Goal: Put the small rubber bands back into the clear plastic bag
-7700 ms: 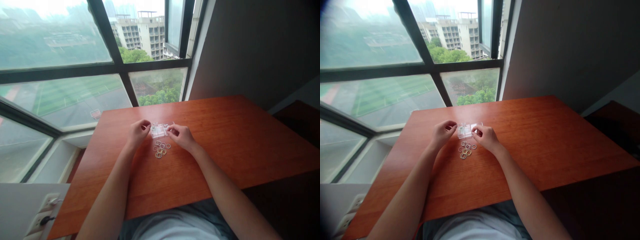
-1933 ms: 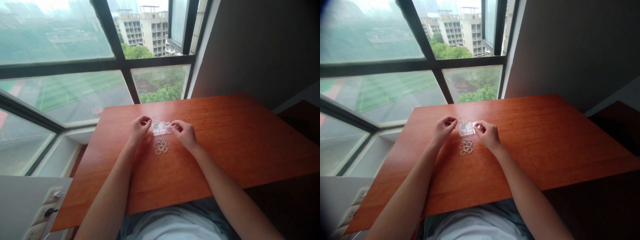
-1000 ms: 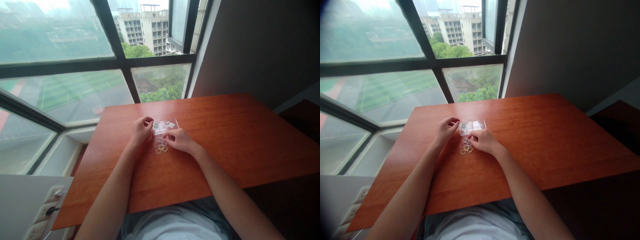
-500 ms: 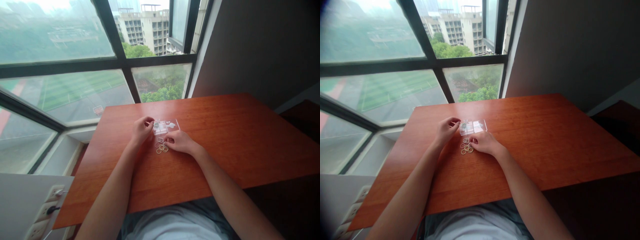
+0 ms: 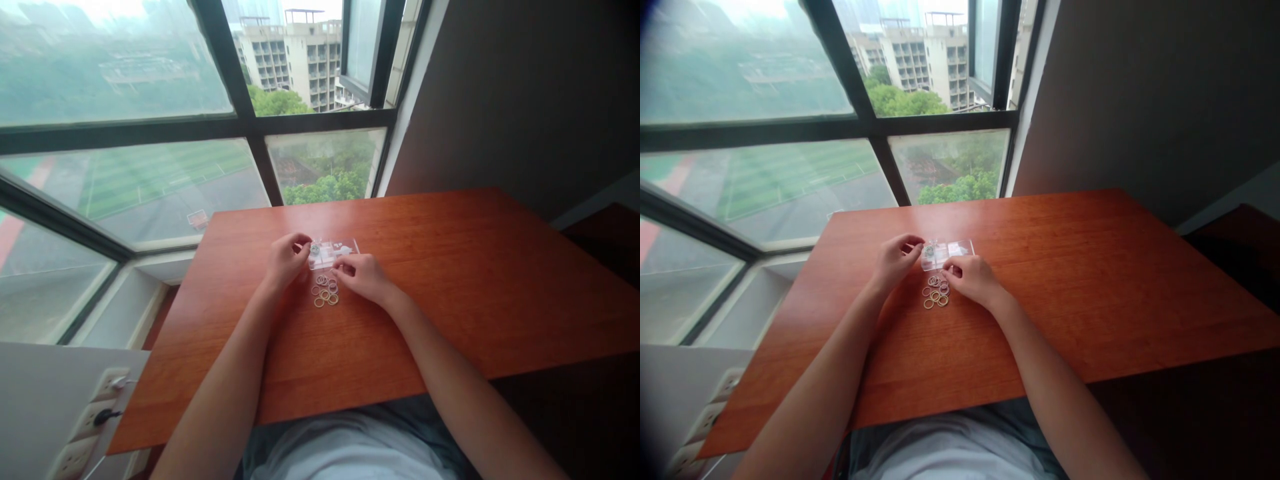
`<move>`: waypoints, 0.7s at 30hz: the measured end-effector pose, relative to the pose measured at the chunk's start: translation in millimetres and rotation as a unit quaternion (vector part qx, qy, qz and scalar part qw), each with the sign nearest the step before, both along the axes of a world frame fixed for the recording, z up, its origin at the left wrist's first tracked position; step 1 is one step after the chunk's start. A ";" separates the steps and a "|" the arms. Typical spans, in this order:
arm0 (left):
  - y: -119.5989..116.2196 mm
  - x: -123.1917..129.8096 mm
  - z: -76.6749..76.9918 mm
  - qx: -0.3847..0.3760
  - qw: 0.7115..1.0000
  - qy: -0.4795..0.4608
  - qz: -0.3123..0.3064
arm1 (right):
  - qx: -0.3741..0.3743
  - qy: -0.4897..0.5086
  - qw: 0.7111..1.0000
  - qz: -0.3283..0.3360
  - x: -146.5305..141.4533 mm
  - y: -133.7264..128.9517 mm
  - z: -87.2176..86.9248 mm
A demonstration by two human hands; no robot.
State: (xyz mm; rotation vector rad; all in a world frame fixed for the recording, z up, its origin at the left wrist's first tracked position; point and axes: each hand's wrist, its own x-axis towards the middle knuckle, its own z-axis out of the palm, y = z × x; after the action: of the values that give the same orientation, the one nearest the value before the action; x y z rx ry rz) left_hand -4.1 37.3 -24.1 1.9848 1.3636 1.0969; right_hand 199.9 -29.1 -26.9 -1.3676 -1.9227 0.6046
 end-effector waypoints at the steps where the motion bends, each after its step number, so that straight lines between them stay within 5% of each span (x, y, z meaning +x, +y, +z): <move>1: 0.0 0.3 -0.4 0.001 1.000 0.001 -0.003 | 0.017 0.024 0.999 -0.028 0.7 0.9 0.3; 6: -1.7 2.5 -1.6 0.004 1.000 0.010 -0.020 | 0.060 0.107 0.986 -0.112 4.0 3.3 3.4; 17: -26.6 28.5 16.3 -0.037 0.982 -0.037 -0.179 | 0.053 0.088 0.989 -0.109 2.2 3.1 3.9; 21: -30.0 33.1 17.2 -0.023 0.984 -0.028 -0.175 | 0.055 0.084 0.989 -0.104 2.7 3.9 2.5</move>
State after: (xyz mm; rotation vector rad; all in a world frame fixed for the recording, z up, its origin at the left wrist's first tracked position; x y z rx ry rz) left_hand 29.0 7.2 -6.9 2.0450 0.9525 0.9392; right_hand 202.7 -25.2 -24.4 -1.3799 -1.6310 0.4866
